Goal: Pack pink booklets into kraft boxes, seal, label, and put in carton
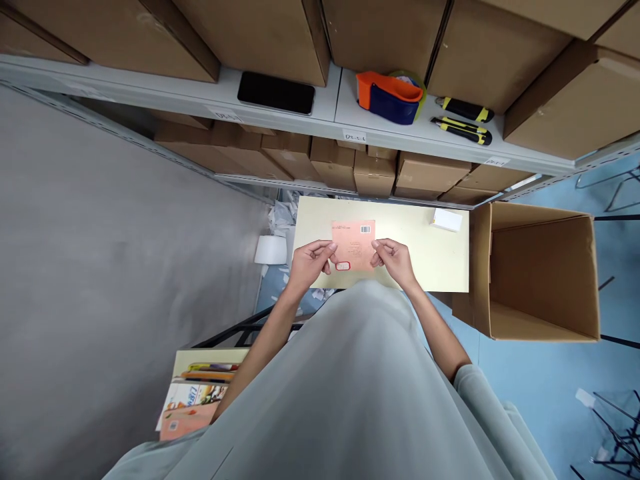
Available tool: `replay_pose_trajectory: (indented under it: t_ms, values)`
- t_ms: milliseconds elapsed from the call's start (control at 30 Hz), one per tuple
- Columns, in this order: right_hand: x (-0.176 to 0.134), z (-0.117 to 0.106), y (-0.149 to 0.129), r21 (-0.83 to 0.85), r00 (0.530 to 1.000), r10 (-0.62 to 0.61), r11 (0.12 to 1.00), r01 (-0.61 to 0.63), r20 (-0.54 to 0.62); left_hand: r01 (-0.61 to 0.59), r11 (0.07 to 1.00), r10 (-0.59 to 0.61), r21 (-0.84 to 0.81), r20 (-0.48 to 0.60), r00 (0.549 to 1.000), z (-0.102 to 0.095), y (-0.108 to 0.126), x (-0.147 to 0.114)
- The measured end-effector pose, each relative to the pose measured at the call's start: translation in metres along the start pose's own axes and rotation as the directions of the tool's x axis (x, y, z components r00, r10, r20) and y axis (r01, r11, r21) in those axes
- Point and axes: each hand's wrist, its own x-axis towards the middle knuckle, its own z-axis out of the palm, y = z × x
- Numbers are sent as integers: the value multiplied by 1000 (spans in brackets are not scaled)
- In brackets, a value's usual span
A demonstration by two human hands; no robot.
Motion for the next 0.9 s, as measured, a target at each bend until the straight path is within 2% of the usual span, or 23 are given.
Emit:
replay_pose_trajectory:
  t_ms: [233, 367, 600, 700, 767, 833, 900]
  values:
    - [2, -2, 1, -22, 994, -99, 995, 98, -47, -102, 994, 102, 42, 0, 995, -1, -2, 0]
    - [4, -3, 6, -38, 989, -141, 989, 140, -38, -148, 988, 150, 44, -56, 987, 2, -4, 1]
    - [11, -5, 25, -31, 992, -126, 992, 125, -11, -132, 991, 131, -1, -98, 986, 4, -14, 6]
    - [9, -3, 24, -139, 983, -174, 977, 164, -59, -131, 991, 130, 11, -181, 975, 11, -13, 2]
    - [5, 1, 20, -191, 979, -191, 966, 174, -75, -146, 988, 154, 50, -268, 951, 19, -11, -2]
    - [-1, 10, 14, -154, 986, -159, 976, 151, -44, -169, 980, 194, 103, -327, 925, 29, -8, -9]
    - [-6, 22, 10, -51, 993, -115, 992, 115, 15, -203, 964, 249, 170, -318, 915, 40, -7, -16]
